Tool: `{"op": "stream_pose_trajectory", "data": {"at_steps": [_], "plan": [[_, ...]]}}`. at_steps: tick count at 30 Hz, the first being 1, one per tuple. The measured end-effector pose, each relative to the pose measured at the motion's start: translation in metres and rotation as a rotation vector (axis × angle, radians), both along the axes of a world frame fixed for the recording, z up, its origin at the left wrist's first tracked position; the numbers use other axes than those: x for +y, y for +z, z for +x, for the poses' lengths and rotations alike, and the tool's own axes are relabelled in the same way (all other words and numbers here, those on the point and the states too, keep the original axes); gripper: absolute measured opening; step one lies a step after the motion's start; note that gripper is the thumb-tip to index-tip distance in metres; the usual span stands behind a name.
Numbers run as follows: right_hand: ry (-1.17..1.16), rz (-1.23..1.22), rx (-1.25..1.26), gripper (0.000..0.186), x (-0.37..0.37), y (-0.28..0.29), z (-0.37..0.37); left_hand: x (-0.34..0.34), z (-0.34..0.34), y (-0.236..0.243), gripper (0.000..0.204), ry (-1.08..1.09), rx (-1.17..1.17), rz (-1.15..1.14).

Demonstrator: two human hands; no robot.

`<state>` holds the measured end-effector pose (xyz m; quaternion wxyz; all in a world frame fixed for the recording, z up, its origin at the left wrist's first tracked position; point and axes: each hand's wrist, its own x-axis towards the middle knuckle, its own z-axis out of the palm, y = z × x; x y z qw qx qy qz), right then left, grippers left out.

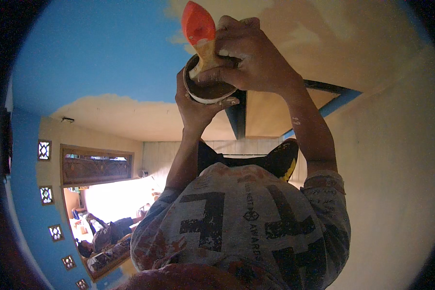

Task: The person paints a ceiling with beige paint using a brush and a small container. They repeatedly dip the brush into the container and apply paint to the ceiling surface, gradually covering the blue area.

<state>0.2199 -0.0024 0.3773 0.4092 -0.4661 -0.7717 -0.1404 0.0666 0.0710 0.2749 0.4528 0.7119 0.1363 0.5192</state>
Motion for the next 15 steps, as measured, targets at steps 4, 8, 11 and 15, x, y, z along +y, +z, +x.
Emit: {"op": "stream_pose_trajectory", "data": {"at_steps": [4,8,11,15], "plan": [[-0.012,-0.058,-0.028,0.033,-0.001,0.002,0.000,0.000,-0.003,0.001,0.099,0.022,0.015,0.012],[0.074,-0.021,0.080,0.037,0.003,0.001,-0.002,-0.003,-0.004,-0.001,0.100,0.024,0.036,-0.029],[0.039,0.030,0.227,0.032,0.006,-0.014,0.009,0.000,-0.004,-0.007,0.100,0.015,0.018,-0.036],[0.119,0.050,0.645,0.024,-0.003,-0.021,0.014,0.004,-0.005,-0.014,0.099,0.011,0.002,-0.054]]}}
